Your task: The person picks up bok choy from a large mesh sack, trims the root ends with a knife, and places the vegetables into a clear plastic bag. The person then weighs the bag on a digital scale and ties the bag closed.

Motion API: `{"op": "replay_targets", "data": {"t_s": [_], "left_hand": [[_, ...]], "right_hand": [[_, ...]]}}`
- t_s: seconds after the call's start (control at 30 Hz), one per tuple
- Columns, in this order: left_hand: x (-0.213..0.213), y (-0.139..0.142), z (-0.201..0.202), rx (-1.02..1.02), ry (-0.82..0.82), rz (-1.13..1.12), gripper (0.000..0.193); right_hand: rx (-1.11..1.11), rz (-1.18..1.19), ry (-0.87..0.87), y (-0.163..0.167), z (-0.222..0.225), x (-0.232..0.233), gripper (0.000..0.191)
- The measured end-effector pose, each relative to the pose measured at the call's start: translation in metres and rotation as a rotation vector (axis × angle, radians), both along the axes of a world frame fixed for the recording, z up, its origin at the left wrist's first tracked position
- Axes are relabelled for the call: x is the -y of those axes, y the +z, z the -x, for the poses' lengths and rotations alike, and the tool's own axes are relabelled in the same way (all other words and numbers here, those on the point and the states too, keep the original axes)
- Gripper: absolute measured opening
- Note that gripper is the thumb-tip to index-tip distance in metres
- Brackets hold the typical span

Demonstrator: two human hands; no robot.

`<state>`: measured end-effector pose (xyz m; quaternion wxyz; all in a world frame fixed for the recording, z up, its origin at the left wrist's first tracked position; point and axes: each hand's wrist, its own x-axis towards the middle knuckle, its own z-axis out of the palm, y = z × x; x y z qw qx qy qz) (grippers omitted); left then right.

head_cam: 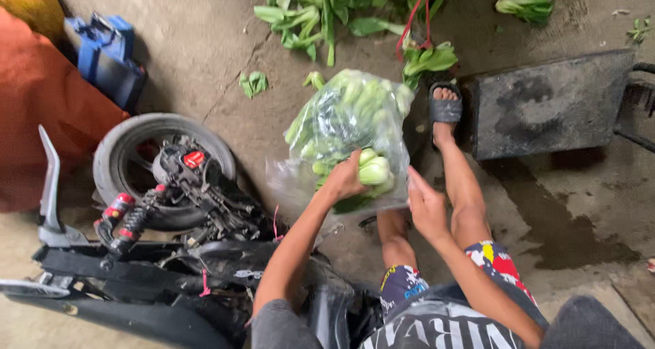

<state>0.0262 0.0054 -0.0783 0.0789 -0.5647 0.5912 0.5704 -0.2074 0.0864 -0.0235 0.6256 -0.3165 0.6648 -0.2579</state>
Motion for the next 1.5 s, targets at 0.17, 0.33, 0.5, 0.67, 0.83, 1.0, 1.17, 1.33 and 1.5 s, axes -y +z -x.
{"op": "replay_targets", "data": {"t_s": [0.17,0.33,0.5,0.67,0.83,1.0,1.17,1.33,1.5], "left_hand": [[-0.011,-0.02,0.015,-0.067,0.226,-0.115,0.113],[-0.012,-0.035,0.029,-0.099,0.312,0.107,0.092],[-0.024,-0.044,0.049,0.461,0.28,0.21,0.094],[-0.033,-0.051,0.07,0.487,0.156,0.144,0.091],[-0.034,-0.053,0.067,0.297,0.142,0.379,0.104],[-0.041,-0.051,0.069,0.48,0.152,0.019,0.11],[-0.044,-0.05,0.076,0.465,0.113,-0.007,0.113],[-0.026,-0.043,0.05,0.275,0.222,-0.047,0.117],[0.001,-0.028,0.009,0.017,0.379,-0.116,0.121]], "right_hand": [[0.123,-0.173,-0.052,0.005,-0.007,0.01,0.047],[0.138,-0.069,0.02,0.011,-0.005,0.012,0.047],[0.096,-0.207,0.042,0.014,0.007,0.019,0.043],[0.052,0.051,0.101,0.01,0.004,0.019,0.039],[0.075,-0.081,0.115,0.011,0.012,0.015,0.041],[0.031,-0.393,0.137,0.01,0.021,0.02,0.046],[0.09,-0.036,0.135,0.007,0.015,0.017,0.04],[0.055,-0.124,0.136,0.011,0.027,0.019,0.042],[0.081,0.041,0.142,0.012,0.044,0.035,0.047]]}}
